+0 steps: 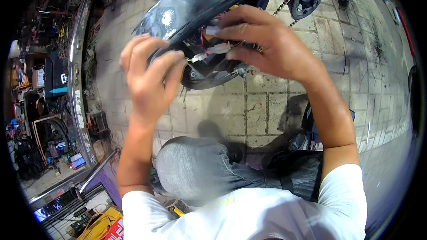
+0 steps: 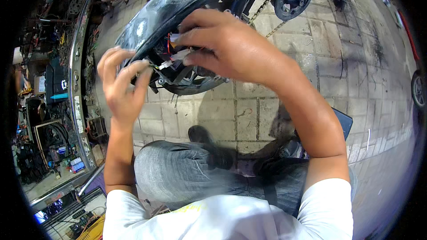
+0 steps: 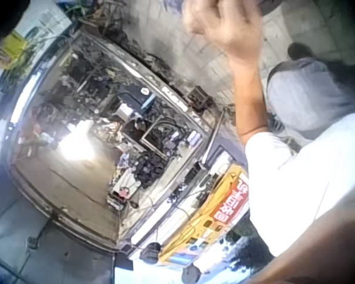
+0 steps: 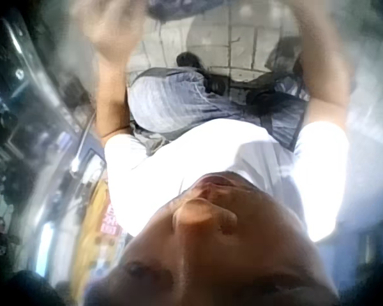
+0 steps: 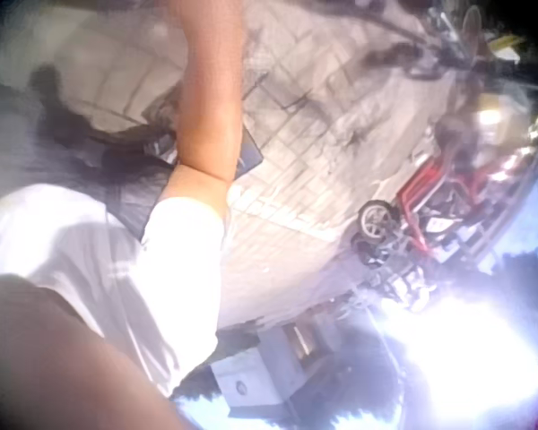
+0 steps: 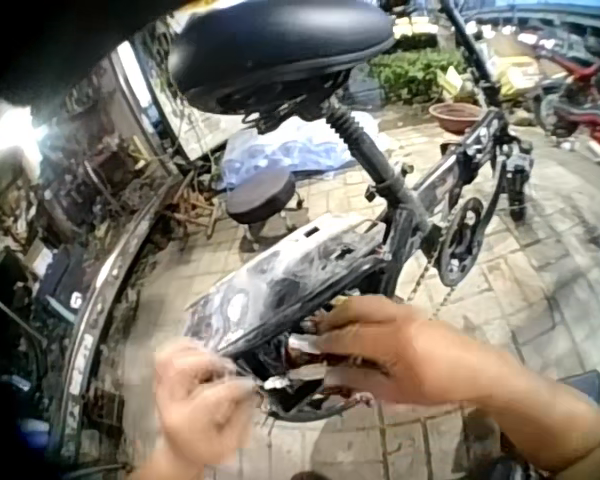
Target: The person removes the seat of an electric scooter to access the internal battery and wiring. They then proceed to disconnect and reconnect various electrical connectors within the compartment, organizing the wires before placing the seat back onto the frame.
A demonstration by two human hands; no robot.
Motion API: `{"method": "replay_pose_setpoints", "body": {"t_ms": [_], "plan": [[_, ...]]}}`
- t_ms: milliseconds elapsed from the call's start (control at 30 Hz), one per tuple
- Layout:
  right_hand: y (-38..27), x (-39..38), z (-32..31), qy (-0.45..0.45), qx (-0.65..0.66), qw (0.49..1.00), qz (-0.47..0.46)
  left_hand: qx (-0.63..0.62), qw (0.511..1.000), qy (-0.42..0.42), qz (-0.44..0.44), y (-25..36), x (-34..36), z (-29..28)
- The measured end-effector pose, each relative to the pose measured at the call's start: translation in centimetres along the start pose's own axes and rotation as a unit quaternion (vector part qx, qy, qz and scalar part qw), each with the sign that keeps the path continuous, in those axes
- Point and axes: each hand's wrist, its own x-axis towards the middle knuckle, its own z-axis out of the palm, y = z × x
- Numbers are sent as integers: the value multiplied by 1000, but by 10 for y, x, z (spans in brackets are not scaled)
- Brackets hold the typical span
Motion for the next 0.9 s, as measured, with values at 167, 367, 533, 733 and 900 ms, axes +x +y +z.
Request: {"method": "replay_pose_setpoints", "body": {"t_ms": [167, 367, 533, 733, 900], "plan": [[13, -3, -28, 11, -78, 997, -8, 37, 992, -121, 30, 41, -4, 13], [12, -11, 2, 34, -252, 967, -31, 85, 980, -176, 33, 33, 8, 25], [17, -10, 7, 57, -152, 987, 11, 41, 985, -161, 52, 26, 12, 24], [11, -7, 15, 122, -182, 975, 19, 62, 989, -134, 31, 30, 13, 23], [-11, 2, 17, 87, -250, 963, 49, -23, 997, -69, -1, 24, 10, 15]]}}
